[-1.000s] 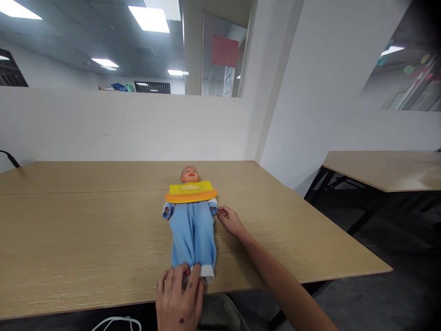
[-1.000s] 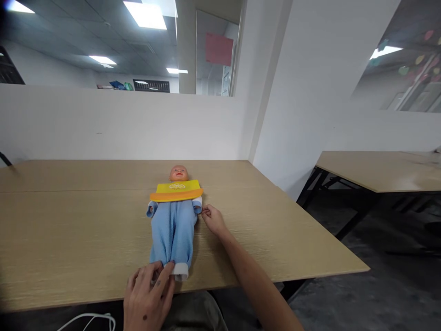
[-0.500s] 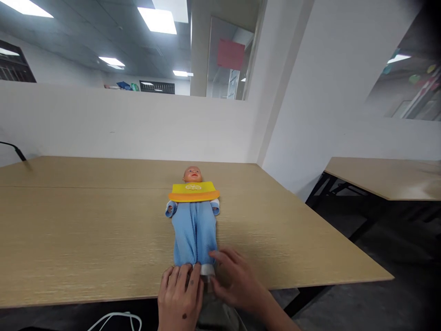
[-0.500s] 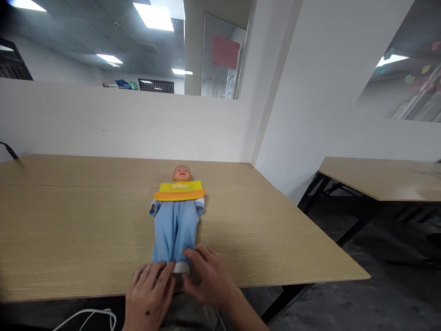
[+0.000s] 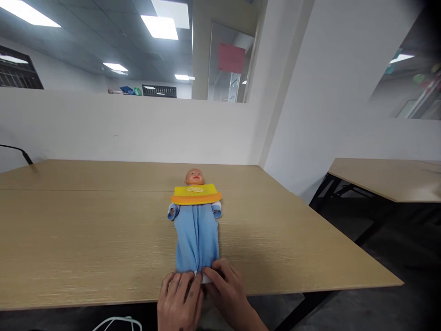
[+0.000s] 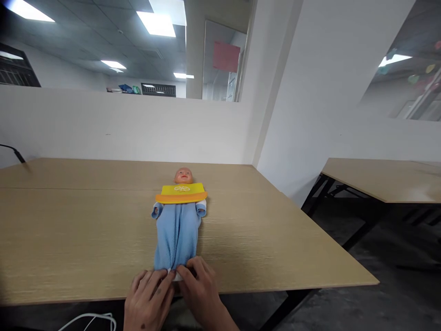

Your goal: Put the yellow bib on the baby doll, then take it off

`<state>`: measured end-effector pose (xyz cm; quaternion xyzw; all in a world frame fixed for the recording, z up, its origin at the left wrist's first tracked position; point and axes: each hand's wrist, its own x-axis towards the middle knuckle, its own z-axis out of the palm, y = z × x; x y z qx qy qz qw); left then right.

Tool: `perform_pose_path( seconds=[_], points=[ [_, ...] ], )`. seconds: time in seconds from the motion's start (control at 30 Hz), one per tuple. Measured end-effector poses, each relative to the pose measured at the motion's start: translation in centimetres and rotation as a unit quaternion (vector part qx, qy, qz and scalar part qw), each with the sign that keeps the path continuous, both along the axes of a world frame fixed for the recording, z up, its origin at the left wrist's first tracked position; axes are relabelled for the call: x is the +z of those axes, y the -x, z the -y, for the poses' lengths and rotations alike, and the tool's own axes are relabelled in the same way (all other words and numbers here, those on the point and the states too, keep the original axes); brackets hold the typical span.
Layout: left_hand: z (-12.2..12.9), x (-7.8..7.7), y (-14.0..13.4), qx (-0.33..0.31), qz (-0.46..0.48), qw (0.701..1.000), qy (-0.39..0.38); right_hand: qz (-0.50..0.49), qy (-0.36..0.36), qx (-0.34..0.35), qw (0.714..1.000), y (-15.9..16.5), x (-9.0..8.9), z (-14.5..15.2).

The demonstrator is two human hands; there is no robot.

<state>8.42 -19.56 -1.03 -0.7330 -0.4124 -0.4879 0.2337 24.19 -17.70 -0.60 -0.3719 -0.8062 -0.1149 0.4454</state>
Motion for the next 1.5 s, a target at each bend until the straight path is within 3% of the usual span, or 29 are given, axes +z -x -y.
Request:
perform_pose_path(
  seconds=[0.2, 0.4, 0.57, 0.63, 0.73, 0.8, 0.9, 0.97, 1.03, 1.1, 1.23, 1.3, 1.37, 1.5],
  points=[
    [0.0, -0.9, 0.7, -0.012, -0.013, 1.000, 0.008, 0.046, -0.013, 0.054, 0.997, -0.4, -0.4, 0.5],
    [0.3, 0.2, 0.1, -0.032, 0.043, 0.998, 0.014, 0.053, -0.004, 0.072, 0.996, -0.5, -0.9, 1.0],
    [-1.0, 1.6, 2.2, -0.089, 0.148, 0.977, 0.125, 0.010, 0.065, 0.131, 0.989, -1.8, 1.3, 1.7],
    [-3.1, 2.4, 3.6, -0.082, 0.226, 0.950, 0.197, -0.037, 0.127, 0.120, 0.984, -3.0, 3.1, 0.4],
    [-8.1, 4.0, 5.4, -0.061, 0.396, 0.871, 0.284, -0.148, 0.258, 0.050, 0.953, -5.0, 5.4, -4.7],
    [-12.3, 4.9, 6.3, -0.078, 0.499, 0.813, 0.290, -0.256, 0.337, 0.033, 0.906, -6.1, 6.2, -9.9],
    [-18.7, 5.8, 7.2, -0.109, 0.600, 0.725, 0.321, -0.407, 0.425, 0.012, 0.809, -6.6, 6.0, -17.8],
    [-22.4, 5.9, 7.7, -0.108, 0.636, 0.671, 0.364, -0.448, 0.461, -0.006, 0.765, -6.2, 5.6, -22.1],
    [-25.4, 5.8, 7.9, -0.095, 0.641, 0.643, 0.408, -0.460, 0.481, 0.001, 0.747, -5.5, 5.3, -25.4],
    [-27.8, 5.6, 7.9, -0.097, 0.629, 0.614, 0.467, -0.460, 0.498, 0.025, 0.735, -4.8, 5.2, -27.9],
    [-31.2, 4.7, 7.2, -0.163, 0.590, 0.512, 0.603, -0.453, 0.575, 0.087, 0.676, -3.9, 4.9, -31.5],
    [-32.5, 4.0, 6.8, -0.205, 0.581, 0.492, 0.615, -0.444, 0.610, 0.108, 0.647, -3.7, 4.7, -32.8],
    [-33.6, 3.4, 6.5, -0.237, 0.578, 0.494, 0.605, -0.432, 0.617, 0.115, 0.648, -3.8, 4.4, -33.7],
    [-34.7, 3.0, 6.1, -0.241, 0.541, 0.521, 0.614, -0.357, 0.593, 0.096, 0.715, -4.0, 4.0, -34.9]
  ],
)
